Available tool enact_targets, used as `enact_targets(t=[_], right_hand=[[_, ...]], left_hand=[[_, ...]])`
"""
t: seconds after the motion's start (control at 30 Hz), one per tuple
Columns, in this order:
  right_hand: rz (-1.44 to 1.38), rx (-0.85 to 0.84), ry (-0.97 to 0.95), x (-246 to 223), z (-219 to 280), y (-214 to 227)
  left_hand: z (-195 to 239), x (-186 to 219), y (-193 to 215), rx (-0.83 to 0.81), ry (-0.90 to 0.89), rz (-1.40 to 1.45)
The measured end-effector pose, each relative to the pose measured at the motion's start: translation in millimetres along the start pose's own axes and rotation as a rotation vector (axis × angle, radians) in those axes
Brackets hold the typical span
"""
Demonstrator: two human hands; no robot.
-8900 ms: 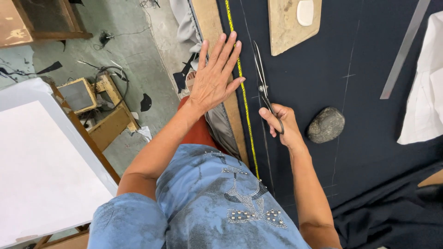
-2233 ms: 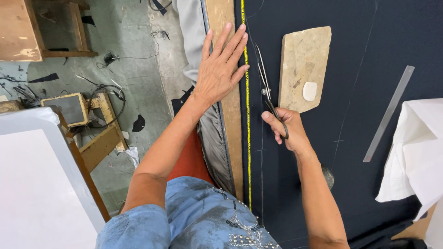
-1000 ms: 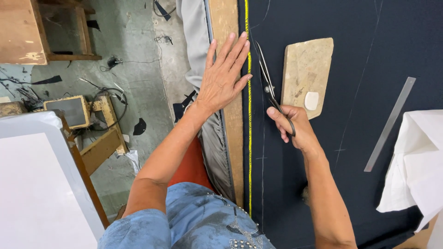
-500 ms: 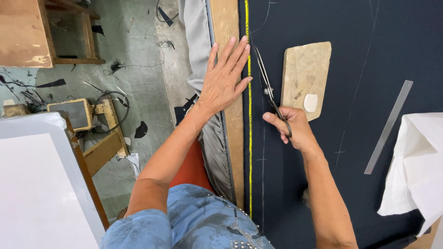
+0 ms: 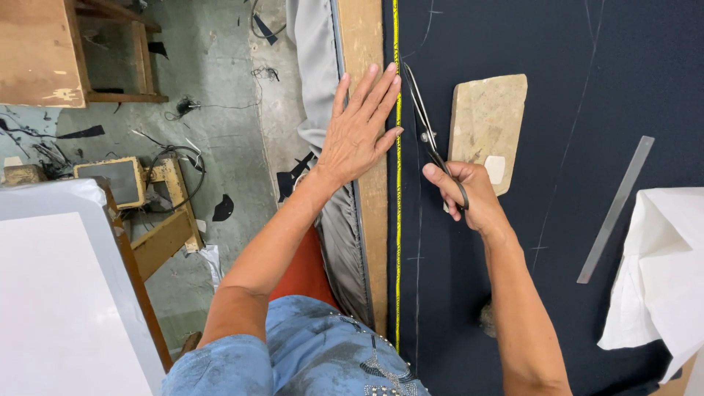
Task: Measuring and marking fabric with chalk and a ruler before cutting it with industrial scissors.
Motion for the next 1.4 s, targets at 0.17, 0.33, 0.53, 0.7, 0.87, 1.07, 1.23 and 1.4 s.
enact_targets(t=[0.17,0.33,0.53,0.7,0.87,1.07,1.23,1.4], right_hand=[[-0.004,-0.002,-0.011,0.4,-0.9,-1.7],[-0.001,-0.008,0.074,3.4,-3.1,-4.7],[0.024,0.019,0.039,-0.5,-0.7,-4.4],[-0.013,0.012,0.016,-4.7,-4.4,-2.1],[-0.025,0.011,0.002,-6.6,-5.6,-3.6],[-0.001,0.012,0.02,-12.6,-5.4,-4.0],[0.023,0.012,0.049,-9.7,-8.3,-5.7],[0.01,0.013,0.066,-5.1,-11.0,-7.7]], left_hand=[[-0.3,-0.3,0.2,-0.001,-0.002,0.007],[-0.8,-0.5,-0.3,-0.011,-0.001,0.017],[-1.0,-0.8,-0.6,0.002,-0.007,0.013],[-0.7,-0.5,0.6,-0.003,-0.005,0.001],[-0.6,0.8,2.4,0.012,-0.009,0.013],[-0.9,0.6,2.3,0.025,-0.013,0.037],[-0.6,-1.0,0.0,-0.005,0.001,0.002],[-0.1,-0.8,-0.5,0.01,-0.005,0.024]])
Point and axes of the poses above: each hand's wrist, its own z-axis away from the middle knuckle, its own y-axis out of the back of the hand, x = y × z, the point moved 5 cm from there along -z, towards the middle knuckle, and after that the axes turned 14 degrees about z, right-handed, at the moved point
